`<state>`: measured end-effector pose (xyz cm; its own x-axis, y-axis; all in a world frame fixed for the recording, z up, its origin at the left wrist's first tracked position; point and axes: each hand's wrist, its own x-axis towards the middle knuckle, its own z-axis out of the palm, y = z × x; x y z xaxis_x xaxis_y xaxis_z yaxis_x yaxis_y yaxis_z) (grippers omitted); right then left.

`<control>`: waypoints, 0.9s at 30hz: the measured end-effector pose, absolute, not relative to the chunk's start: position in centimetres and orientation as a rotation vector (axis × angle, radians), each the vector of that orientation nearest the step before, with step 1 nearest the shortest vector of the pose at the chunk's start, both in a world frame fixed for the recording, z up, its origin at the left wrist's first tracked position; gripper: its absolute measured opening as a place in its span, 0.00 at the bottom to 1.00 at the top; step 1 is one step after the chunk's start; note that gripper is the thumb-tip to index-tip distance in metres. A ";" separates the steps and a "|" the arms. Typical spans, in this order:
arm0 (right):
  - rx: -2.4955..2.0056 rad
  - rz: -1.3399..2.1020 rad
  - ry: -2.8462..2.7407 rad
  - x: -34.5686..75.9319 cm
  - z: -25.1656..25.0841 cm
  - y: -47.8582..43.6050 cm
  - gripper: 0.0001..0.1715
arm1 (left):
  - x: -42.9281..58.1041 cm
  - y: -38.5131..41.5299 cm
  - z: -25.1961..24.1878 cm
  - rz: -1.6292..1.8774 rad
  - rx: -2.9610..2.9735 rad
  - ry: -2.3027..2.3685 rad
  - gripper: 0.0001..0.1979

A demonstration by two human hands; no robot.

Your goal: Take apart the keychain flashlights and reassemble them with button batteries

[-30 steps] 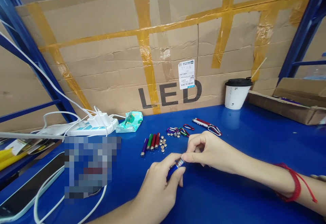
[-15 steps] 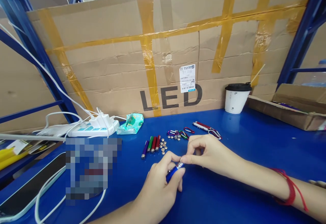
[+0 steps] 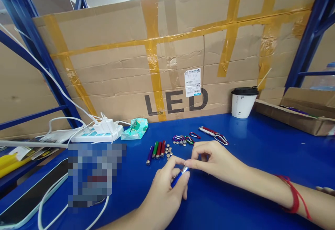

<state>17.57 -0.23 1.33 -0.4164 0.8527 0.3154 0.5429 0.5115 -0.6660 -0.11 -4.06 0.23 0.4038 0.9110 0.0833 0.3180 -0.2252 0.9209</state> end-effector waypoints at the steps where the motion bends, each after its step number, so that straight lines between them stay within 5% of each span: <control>1: -1.138 0.627 -2.118 17.5 1.3 -0.2 0.21 | -0.1 -4.1 0.3 0.821 1.751 1.076 0.11; 27: -1.139 0.578 -2.116 17.5 1.3 -0.2 0.22 | 0.0 -4.1 0.3 0.797 1.728 1.100 0.12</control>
